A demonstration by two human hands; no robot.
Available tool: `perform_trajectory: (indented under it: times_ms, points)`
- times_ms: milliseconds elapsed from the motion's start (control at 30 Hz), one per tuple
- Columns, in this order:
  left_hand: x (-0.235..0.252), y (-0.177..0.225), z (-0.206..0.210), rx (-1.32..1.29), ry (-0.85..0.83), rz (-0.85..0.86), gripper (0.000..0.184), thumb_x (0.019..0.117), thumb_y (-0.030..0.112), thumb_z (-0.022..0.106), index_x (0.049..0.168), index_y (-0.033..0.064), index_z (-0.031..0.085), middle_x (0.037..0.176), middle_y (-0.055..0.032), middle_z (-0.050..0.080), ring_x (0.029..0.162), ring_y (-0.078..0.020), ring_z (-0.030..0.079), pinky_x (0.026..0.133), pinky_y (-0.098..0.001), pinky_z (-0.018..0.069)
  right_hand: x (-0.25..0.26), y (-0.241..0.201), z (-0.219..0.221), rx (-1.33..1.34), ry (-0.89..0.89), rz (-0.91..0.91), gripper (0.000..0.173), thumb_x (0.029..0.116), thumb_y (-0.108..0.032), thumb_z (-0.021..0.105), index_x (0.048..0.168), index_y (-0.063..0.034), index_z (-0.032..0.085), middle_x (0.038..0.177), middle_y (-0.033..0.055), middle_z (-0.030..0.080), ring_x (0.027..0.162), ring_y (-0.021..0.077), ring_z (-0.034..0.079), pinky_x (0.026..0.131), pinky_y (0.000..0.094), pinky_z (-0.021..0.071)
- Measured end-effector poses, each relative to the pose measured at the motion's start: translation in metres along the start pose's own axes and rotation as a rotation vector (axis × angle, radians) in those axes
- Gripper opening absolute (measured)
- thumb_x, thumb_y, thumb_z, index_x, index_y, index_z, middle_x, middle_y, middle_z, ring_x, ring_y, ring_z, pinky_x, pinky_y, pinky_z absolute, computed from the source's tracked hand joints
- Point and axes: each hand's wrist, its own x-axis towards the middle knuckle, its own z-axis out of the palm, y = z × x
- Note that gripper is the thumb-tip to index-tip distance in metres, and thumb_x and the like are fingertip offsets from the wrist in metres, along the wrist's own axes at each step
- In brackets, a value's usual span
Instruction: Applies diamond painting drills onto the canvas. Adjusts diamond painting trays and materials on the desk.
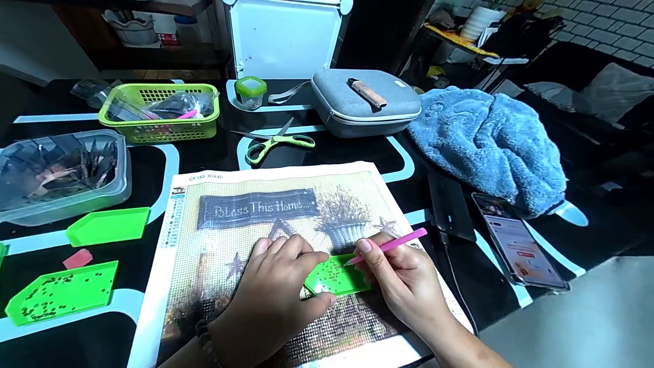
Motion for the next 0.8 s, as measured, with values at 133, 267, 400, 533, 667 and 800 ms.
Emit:
perform_trajectory:
  times_ms: [133, 267, 400, 533, 667, 800]
  points:
    - [0.000, 0.000, 0.000, 0.004, -0.003, -0.006, 0.042, 0.0810, 0.057, 0.065, 0.110, 0.0290, 0.079, 0.093, 0.0091, 0.069, 0.084, -0.0092, 0.063, 0.079, -0.0375, 0.0458, -0.004, -0.006, -0.007, 0.150, 0.020, 0.107, 0.029, 0.1089, -0.029, 0.051, 0.090, -0.0138, 0.067, 0.074, -0.0050, 0.068, 0.061, 0.0012, 0.064, 0.055, 0.0150, 0.0546]
    - [0.000, 0.000, 0.000, 0.007, -0.005, -0.007, 0.043, 0.0807, 0.057, 0.064, 0.109, 0.0288, 0.079, 0.093, 0.0090, 0.069, 0.084, -0.0095, 0.063, 0.078, -0.0381, 0.0460, -0.013, -0.007, -0.009, 0.211, 0.029, 0.137, 0.029, 0.1087, -0.027, 0.052, 0.090, -0.0124, 0.068, 0.075, -0.0056, 0.068, 0.062, -0.0005, 0.064, 0.056, 0.0134, 0.0533]
    - [0.000, 0.000, 0.000, 0.004, -0.003, -0.010, 0.043, 0.0813, 0.057, 0.064, 0.109, 0.0290, 0.079, 0.093, 0.0097, 0.069, 0.084, -0.0089, 0.063, 0.079, -0.0375, 0.0461, -0.008, -0.005, -0.005, 0.076, 0.014, 0.040, 0.028, 0.1088, -0.027, 0.052, 0.091, -0.0118, 0.067, 0.075, -0.0057, 0.067, 0.063, -0.0005, 0.063, 0.057, 0.0144, 0.0541]
    - [0.000, -0.001, 0.000, -0.004, -0.007, -0.005, 0.043, 0.0815, 0.058, 0.064, 0.110, 0.0289, 0.079, 0.094, 0.0091, 0.069, 0.085, -0.0092, 0.063, 0.080, -0.0383, 0.0461, -0.002, -0.003, 0.000, -0.006, -0.008, 0.003, 0.028, 0.1085, -0.028, 0.052, 0.092, -0.0113, 0.068, 0.075, -0.0054, 0.067, 0.063, -0.0002, 0.064, 0.056, 0.0152, 0.0546]
    - [0.000, 0.000, 0.000, -0.003, -0.008, -0.009, 0.043, 0.0820, 0.058, 0.064, 0.110, 0.0291, 0.079, 0.094, 0.0093, 0.069, 0.085, -0.0091, 0.063, 0.079, -0.0382, 0.0460, -0.002, -0.002, 0.002, -0.018, -0.010, -0.005, 0.029, 0.1085, -0.028, 0.052, 0.091, -0.0111, 0.067, 0.074, -0.0057, 0.066, 0.062, -0.0006, 0.063, 0.055, 0.0148, 0.0538]
    - [-0.001, 0.000, 0.000, -0.013, 0.004, -0.004, 0.042, 0.0820, 0.056, 0.064, 0.111, 0.0290, 0.079, 0.095, 0.0093, 0.069, 0.085, -0.0089, 0.063, 0.079, -0.0373, 0.0452, -0.002, -0.002, 0.001, -0.021, -0.008, -0.003, 0.029, 0.1086, -0.029, 0.052, 0.091, -0.0117, 0.068, 0.075, -0.0059, 0.067, 0.063, -0.0003, 0.064, 0.056, 0.0149, 0.0544]
